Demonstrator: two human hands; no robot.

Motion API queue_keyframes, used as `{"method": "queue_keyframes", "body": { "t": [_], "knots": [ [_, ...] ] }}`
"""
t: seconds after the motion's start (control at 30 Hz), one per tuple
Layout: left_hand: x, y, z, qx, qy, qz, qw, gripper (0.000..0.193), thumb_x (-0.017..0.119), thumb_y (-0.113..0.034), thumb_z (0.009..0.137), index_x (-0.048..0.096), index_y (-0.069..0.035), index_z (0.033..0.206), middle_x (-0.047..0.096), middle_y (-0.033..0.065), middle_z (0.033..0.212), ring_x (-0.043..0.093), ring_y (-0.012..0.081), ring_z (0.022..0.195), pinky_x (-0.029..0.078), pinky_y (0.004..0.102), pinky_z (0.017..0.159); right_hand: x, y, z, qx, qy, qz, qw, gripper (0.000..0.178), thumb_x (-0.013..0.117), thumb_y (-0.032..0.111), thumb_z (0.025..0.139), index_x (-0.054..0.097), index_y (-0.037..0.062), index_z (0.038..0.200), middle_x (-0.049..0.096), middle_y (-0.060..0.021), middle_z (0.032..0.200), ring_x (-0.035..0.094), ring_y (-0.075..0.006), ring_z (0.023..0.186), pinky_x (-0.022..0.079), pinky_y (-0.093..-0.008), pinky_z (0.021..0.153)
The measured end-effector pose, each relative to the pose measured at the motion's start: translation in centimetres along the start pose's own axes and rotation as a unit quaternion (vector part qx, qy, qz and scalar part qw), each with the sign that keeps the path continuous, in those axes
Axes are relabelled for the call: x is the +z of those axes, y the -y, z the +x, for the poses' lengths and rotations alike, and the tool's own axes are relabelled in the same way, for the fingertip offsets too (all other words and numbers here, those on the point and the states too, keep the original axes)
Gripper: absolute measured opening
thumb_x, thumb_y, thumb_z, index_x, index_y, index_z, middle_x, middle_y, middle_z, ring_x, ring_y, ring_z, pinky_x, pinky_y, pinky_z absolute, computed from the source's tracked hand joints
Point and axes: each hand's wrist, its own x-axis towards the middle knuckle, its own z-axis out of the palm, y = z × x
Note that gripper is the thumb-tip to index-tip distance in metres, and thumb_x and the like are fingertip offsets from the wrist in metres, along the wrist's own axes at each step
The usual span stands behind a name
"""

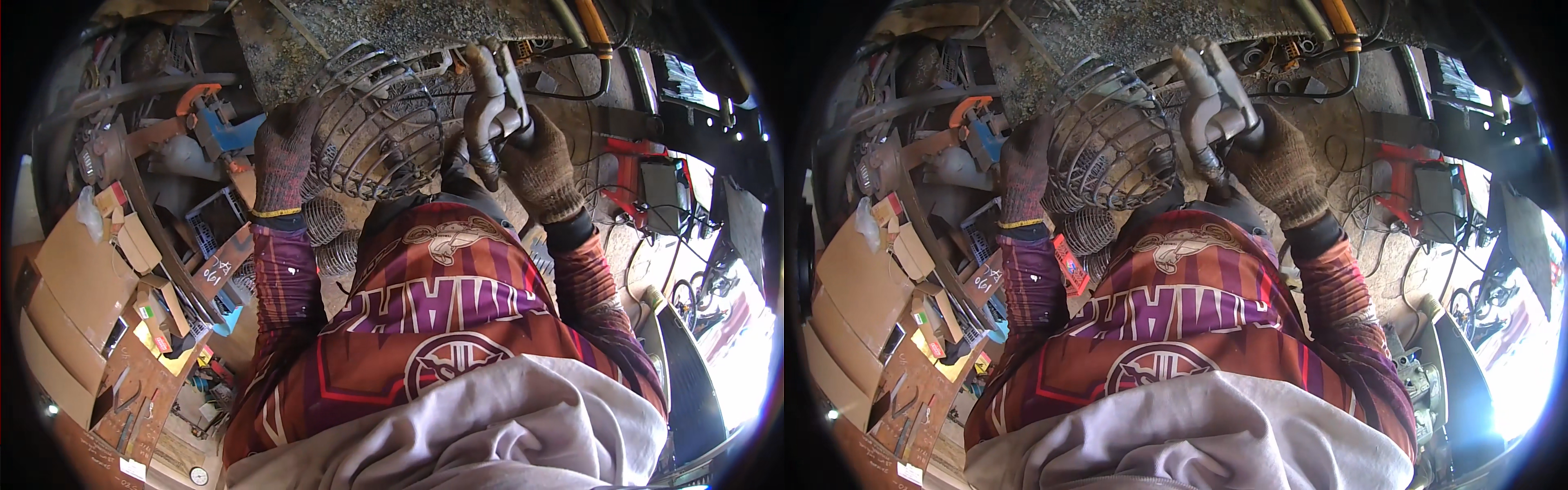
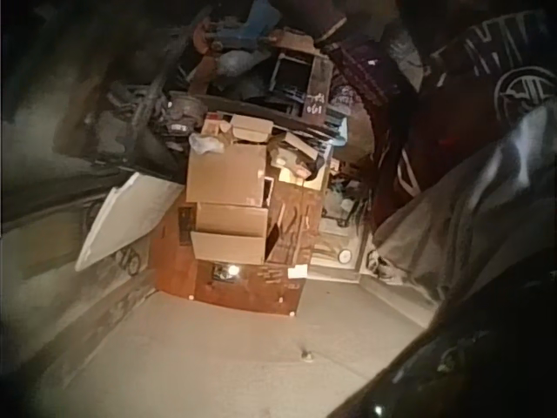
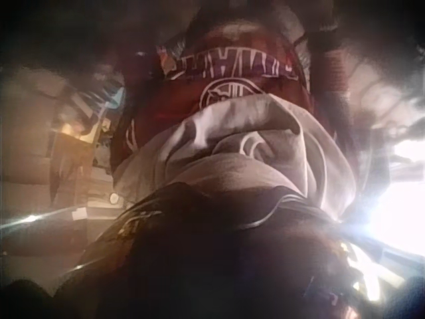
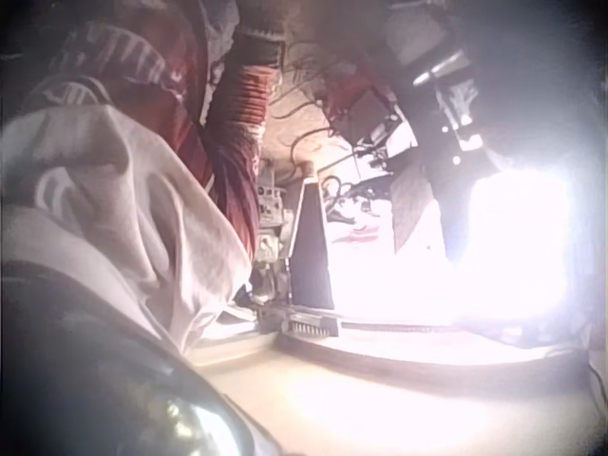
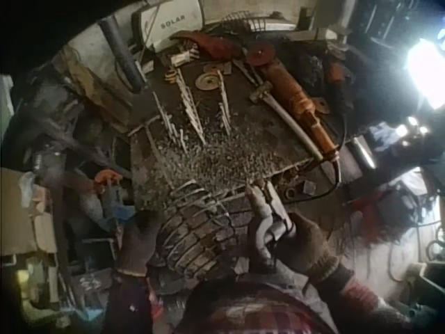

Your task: The person welds components onto a curved metal frame using a welding tool, then uses a hammer to strike the welded points.

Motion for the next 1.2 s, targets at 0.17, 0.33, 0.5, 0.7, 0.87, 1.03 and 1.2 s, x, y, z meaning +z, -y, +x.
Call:
{"method": "queue_keyframes", "body": {
  "t": [0.17,0.33,0.5,0.7,0.87,1.03,1.2],
  "knots": [
    [-0.1,-0.2,-0.2,0.007,-0.006,0.009,1.0,0.05,0.06,-0.05,0.091,0.064,0.0,0.085,0.06,0.0132,0.068,0.058,0.0246,0.062,0.044,0.0374,0.061,-0.9,3.6,0.6,-0.004,0.002,-0.123,0.992,0.049,0.076,0.029,0.077,0.056,0.0006,0.112,0.067,-0.0195,0.096,0.068,-0.034,0.09,0.053,-0.0394,0.076],
    [-0.2,-0.3,-0.1,-0.002,0.008,0.024,1.0,0.052,0.059,-0.051,0.091,0.064,0.0,0.087,0.061,0.0163,0.072,0.061,0.0284,0.067,0.046,0.0387,0.064,-0.2,6.2,0.8,0.03,-0.008,-0.199,0.979,0.037,0.07,0.015,0.078,0.059,0.0029,0.111,0.068,-0.0147,0.095,0.067,-0.0258,0.086,0.052,-0.0382,0.075],
    [-0.2,0.0,0.0,-0.016,0.016,0.018,1.0,0.053,0.058,-0.053,0.09,0.064,-0.001,0.087,0.063,0.0153,0.075,0.062,0.0238,0.07,0.045,0.0362,0.064,-0.1,6.1,1.0,0.027,-0.009,-0.189,0.982,0.038,0.069,0.023,0.08,0.06,0.0005,0.109,0.067,-0.0189,0.094,0.068,-0.0309,0.086,0.052,-0.0405,0.075],
    [-0.1,0.3,-0.2,-0.061,0.049,-0.057,0.995,0.032,0.062,-0.034,0.095,0.067,-0.002,0.096,0.059,-0.0016,0.07,0.051,0.0054,0.062,0.04,0.0265,0.055,-0.5,5.2,1.0,-0.133,0.035,-0.352,0.926,0.023,0.062,0.021,0.087,0.063,0.0074,0.105,0.068,-0.0144,0.097,0.065,-0.0264,0.093,0.051,-0.0382,0.077],
    [0.3,2.6,0.6,-0.031,0.054,-0.017,0.998,0.038,0.066,-0.041,0.089,0.066,-0.003,0.089,0.061,0.0099,0.07,0.057,0.0229,0.065,0.045,0.0367,0.065,0.1,6.2,1.1,0.056,0.003,-0.12,0.991,0.034,0.064,0.01,0.081,0.059,0.0015,0.113,0.067,-0.0093,0.095,0.064,-0.0159,0.088,0.051,-0.0332,0.074],
    [0.7,2.5,0.2,0.086,0.011,-0.029,0.996,0.027,0.061,-0.028,0.096,0.065,-0.001,0.096,0.06,0.0008,0.07,0.054,0.0065,0.061,0.041,0.0243,0.055,0.3,2.6,-0.1,-0.04,-0.029,-0.076,0.996,0.034,0.071,0.012,0.079,0.06,0.0011,0.11,0.07,-0.0131,0.093,0.068,-0.0194,0.086,0.053,-0.0333,0.076],
    [0.4,1.6,0.0,-0.035,0.038,-0.055,0.997,0.042,0.064,-0.041,0.091,0.064,0.0,0.084,0.059,0.0135,0.069,0.056,0.0248,0.064,0.044,0.037,0.064,1.2,0.0,-1.2,-0.062,0.002,0.012,0.998,0.032,0.065,0.005,0.076,0.059,0.0015,0.107,0.069,-0.0113,0.092,0.068,-0.0201,0.087,0.052,-0.0332,0.076]
  ]
}}
